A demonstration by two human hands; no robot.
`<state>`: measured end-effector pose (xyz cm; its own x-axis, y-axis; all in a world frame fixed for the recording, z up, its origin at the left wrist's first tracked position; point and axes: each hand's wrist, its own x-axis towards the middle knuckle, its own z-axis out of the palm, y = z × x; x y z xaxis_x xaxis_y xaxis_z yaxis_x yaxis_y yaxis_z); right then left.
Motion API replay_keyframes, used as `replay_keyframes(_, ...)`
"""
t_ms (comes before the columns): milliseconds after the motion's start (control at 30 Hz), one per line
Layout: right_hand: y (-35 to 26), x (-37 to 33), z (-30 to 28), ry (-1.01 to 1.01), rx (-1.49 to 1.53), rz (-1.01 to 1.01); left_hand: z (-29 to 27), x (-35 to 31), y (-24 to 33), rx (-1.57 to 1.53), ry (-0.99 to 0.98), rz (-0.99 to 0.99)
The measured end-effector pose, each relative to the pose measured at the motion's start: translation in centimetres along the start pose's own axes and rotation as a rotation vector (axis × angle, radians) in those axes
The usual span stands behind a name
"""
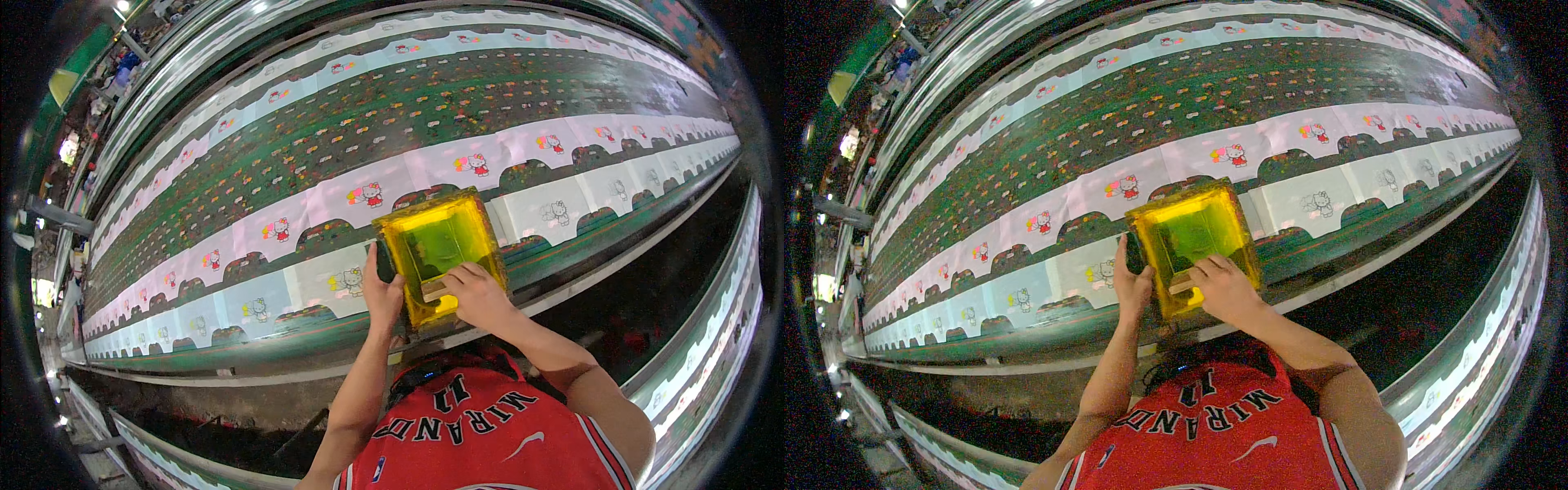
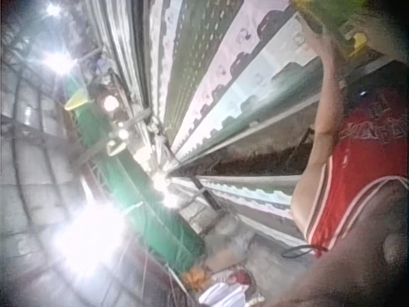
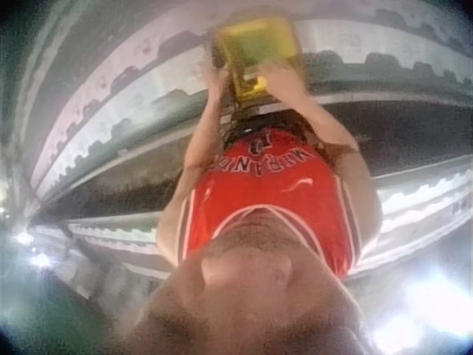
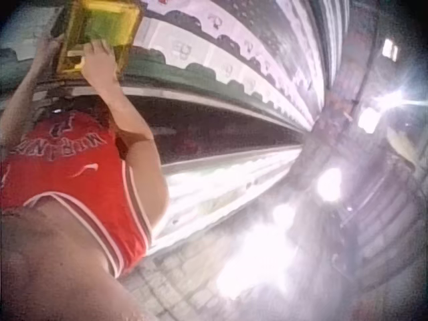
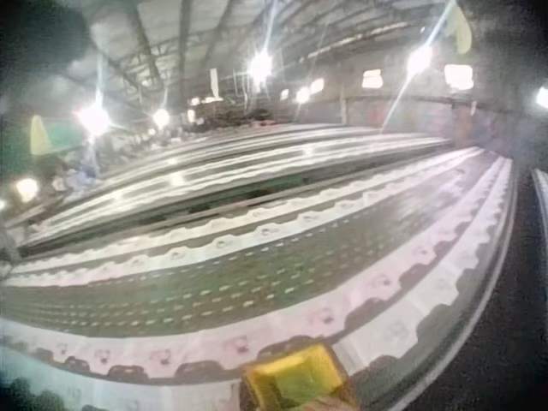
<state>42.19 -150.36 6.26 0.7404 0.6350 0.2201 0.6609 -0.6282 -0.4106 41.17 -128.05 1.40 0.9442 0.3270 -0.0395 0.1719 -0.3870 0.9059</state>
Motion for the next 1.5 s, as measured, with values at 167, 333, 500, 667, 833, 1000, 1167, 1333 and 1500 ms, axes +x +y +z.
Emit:
replay_keyframes(167,4.5,-2.1,-1.2,0.019,0.041,-0.036,4.9,-0.3,0.9,-0.069,0.099,0.026)
replay_keyframes(333,5.8,-2.4,-1.3,-0.006,0.091,-0.039,5.4,-0.2,-0.1,-0.041,0.037,-0.040)
replay_keyframes(500,5.5,-2.7,-1.8,-0.027,0.139,0.021,5.9,-0.6,-0.4,-0.004,0.053,-0.010)
replay_keyframes(667,5.8,-3.4,-1.9,-0.058,0.112,-0.036,6.0,-0.7,-0.7,0.086,0.050,0.018)
replay_keyframes(833,4.5,-5.8,-2.8,-0.030,0.085,-0.070,5.7,-0.6,0.8,0.156,0.017,-0.051)
replay_keyframes(1000,4.3,-7.2,-1.9,-0.036,-0.008,-0.140,5.6,-0.8,0.6,0.071,0.039,-0.031)
replay_keyframes(1167,5.5,-5.1,0.1,0.092,-0.071,-0.174,5.5,-0.7,0.7,0.099,0.044,-0.008)
replay_keyframes(1333,9.3,3.1,1.4,0.065,0.042,-0.071,5.6,-0.7,0.7,0.049,0.040,0.005)
replay_keyframes(1500,10.4,8.7,-1.3,0.023,0.115,0.043,5.8,-0.5,0.4,0.068,0.043,0.014)
